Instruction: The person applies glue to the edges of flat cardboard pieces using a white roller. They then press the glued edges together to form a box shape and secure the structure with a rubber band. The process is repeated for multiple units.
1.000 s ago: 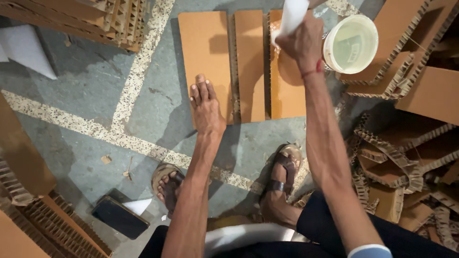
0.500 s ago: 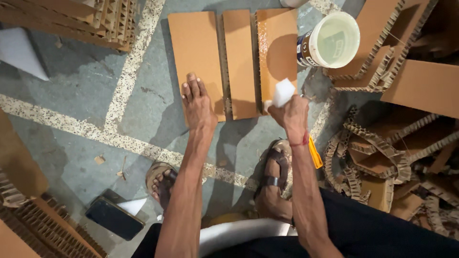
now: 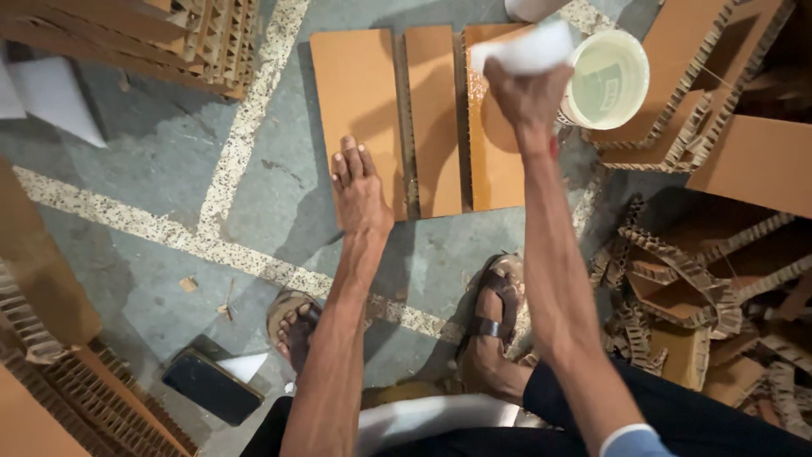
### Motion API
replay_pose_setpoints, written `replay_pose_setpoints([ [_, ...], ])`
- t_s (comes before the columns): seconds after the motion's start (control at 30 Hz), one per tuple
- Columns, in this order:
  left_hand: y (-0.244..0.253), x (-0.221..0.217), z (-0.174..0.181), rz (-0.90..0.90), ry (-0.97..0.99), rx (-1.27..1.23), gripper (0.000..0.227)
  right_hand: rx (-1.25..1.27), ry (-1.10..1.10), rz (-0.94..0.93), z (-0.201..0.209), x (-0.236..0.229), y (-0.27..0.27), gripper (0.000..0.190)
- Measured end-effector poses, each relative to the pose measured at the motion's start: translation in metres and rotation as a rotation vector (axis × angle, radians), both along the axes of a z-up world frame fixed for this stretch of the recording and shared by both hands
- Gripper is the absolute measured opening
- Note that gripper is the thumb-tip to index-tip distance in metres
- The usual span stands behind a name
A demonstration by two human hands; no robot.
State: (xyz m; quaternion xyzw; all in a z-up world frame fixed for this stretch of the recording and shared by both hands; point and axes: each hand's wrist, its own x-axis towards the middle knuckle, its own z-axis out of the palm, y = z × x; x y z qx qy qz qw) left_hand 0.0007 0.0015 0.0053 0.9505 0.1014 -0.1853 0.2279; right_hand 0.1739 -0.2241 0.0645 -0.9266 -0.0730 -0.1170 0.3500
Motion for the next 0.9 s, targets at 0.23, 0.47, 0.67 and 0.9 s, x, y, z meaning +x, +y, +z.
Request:
replay_pose_setpoints([
  [0.23,-0.003,0.0,-0.009,0.015,0.015,-0.007,0.094,-0.201,-0.521,0.218,-0.053,0.072,0.006,0.033],
  [0.47,-0.003,-0.003,-0.012,0.015,0.012,-0.009,0.092,-0.233,0.015,0.168,-0.057,0.064,-0.005,0.018],
  [0.67,-0.003,-0.002,-0.013,0.012,0.002,-0.016,0.096,-0.52,0.302,-0.036,-0.026,-0.017,-0.008,0.048],
  [0.9,-0.002,-0.001,-0.009,0.017,0.003,-0.02,0.096,0.053,0.658,-0.102,0.038,-0.075,-0.026,0.035],
])
